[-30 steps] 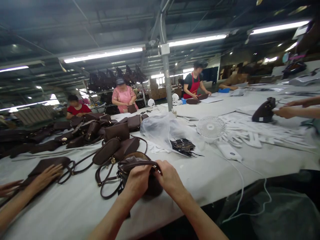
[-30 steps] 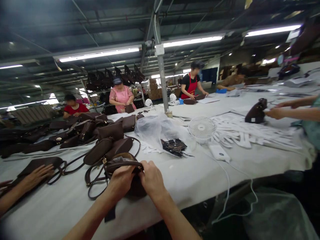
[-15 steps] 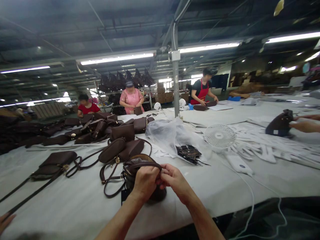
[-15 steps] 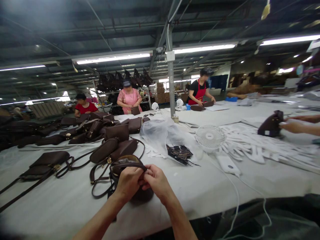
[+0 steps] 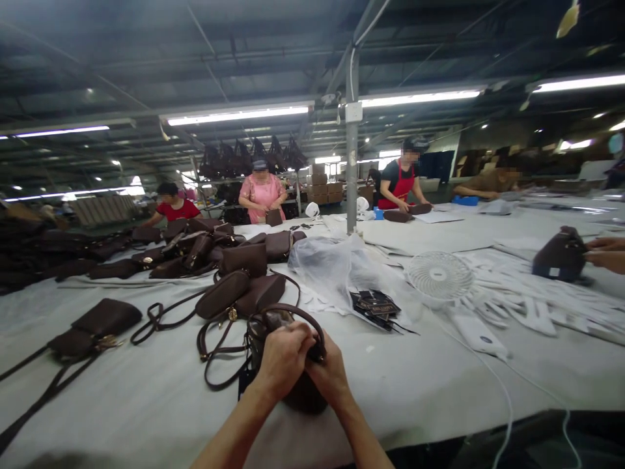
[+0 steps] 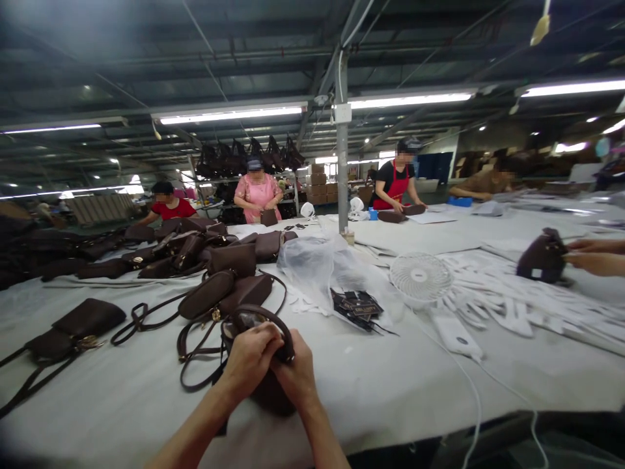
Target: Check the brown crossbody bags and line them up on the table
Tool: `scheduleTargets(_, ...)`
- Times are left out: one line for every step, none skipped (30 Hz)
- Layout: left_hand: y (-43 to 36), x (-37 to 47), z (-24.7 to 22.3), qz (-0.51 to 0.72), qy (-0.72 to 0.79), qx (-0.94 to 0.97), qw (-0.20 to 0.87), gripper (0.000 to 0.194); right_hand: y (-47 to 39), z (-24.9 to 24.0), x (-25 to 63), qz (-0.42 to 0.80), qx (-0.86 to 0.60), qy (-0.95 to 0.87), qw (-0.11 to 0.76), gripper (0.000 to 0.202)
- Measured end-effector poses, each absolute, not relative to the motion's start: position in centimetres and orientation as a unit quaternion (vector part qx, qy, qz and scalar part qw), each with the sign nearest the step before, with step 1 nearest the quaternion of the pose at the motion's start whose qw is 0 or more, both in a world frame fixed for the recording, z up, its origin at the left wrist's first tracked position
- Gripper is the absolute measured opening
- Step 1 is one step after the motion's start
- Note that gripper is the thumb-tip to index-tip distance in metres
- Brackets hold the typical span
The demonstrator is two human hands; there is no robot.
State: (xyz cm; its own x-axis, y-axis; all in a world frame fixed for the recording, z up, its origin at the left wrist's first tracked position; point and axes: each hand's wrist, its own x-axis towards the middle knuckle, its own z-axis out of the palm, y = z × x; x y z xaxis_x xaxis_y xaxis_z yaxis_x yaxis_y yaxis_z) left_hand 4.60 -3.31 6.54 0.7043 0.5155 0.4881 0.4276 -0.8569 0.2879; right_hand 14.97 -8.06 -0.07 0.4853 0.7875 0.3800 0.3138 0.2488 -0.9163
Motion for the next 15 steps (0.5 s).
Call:
scheduleTargets(-3.2, 4.5, 6.5, 0.298, 0.268, 0.913, 0.076, 0.014, -8.1, 0.0, 15.0, 0.189, -0.590, -0.469, 0.630, 0.016)
scheduleTargets(-3.1, 4.4, 6.6, 0.312, 0.280, 0.905, 0.070, 0.016, -8.3, -0.1, 15.0, 0.190, -0.597, -0.464, 0.627, 0.017)
scheduleTargets(-3.0, 4.3, 6.6, 0.327, 0.292, 0.896, 0.062, 0.017, -8.4, -0.1, 15.1, 0.192, -0.602, -0.459, 0.625, 0.018)
scheduleTargets(-2.9, 4.2, 6.7, 0.344, 0.305, 0.886, 0.055, 0.018, -8.6, -0.2, 15.2, 0.192, -0.606, -0.455, 0.624, 0.018)
scheduleTargets(-2.8, 4.1, 6.7, 0.361, 0.317, 0.876, 0.053, 0.019, -8.8, -0.4, 15.3, 0.190, -0.609, -0.453, 0.623, 0.018)
scheduleTargets(-2.7, 4.0, 6.7, 0.378, 0.327, 0.864, 0.056, 0.019, -9.0, -0.5, 15.5, 0.187, -0.612, -0.453, 0.621, 0.018)
scheduleTargets(-2.6, 3.9, 6.7, 0.394, 0.335, 0.854, 0.062, 0.019, -9.1, -0.7, 15.6, 0.183, -0.615, -0.455, 0.618, 0.018)
scheduleTargets(-2.5, 3.9, 6.6, 0.407, 0.340, 0.845, 0.070, 0.019, -9.2, -0.8, 15.7, 0.177, -0.617, -0.459, 0.614, 0.018)
scheduleTargets(-2.3, 3.8, 6.5, 0.418, 0.343, 0.837, 0.077, 0.019, -9.3, -0.9, 15.9, 0.170, -0.620, -0.462, 0.611, 0.019)
scheduleTargets(-2.1, 3.8, 6.4, 0.427, 0.345, 0.832, 0.083, 0.019, -9.5, -1.0, 16.1, 0.164, -0.623, -0.465, 0.607, 0.020)
scheduleTargets(-2.0, 3.7, 6.3, 0.436, 0.345, 0.827, 0.088, 0.018, -9.7, -1.0, 16.3, 0.161, -0.625, -0.469, 0.603, 0.020)
scheduleTargets(-1.7, 3.6, 6.2, 0.442, 0.345, 0.822, 0.094, 0.018, -10.0, -0.9, 16.6, 0.159, -0.628, -0.472, 0.599, 0.020)
scheduleTargets(-1.5, 3.5, 6.1, 0.448, 0.347, 0.818, 0.100, 0.018, -10.4, -0.9, 17.0, 0.159, -0.630, -0.474, 0.594, 0.020)
scheduleTargets(-1.2, 3.3, 6.1, 0.456, 0.350, 0.811, 0.104, 0.018, -10.9, -0.8, 17.5, 0.161, -0.634, -0.475, 0.589, 0.021)
scheduleTargets(-0.9, 3.0, 6.2, 0.467, 0.356, 0.802, 0.108, 0.017, -11.5, -0.7, 18.1, 0.163, -0.636, -0.476, 0.584, 0.021)
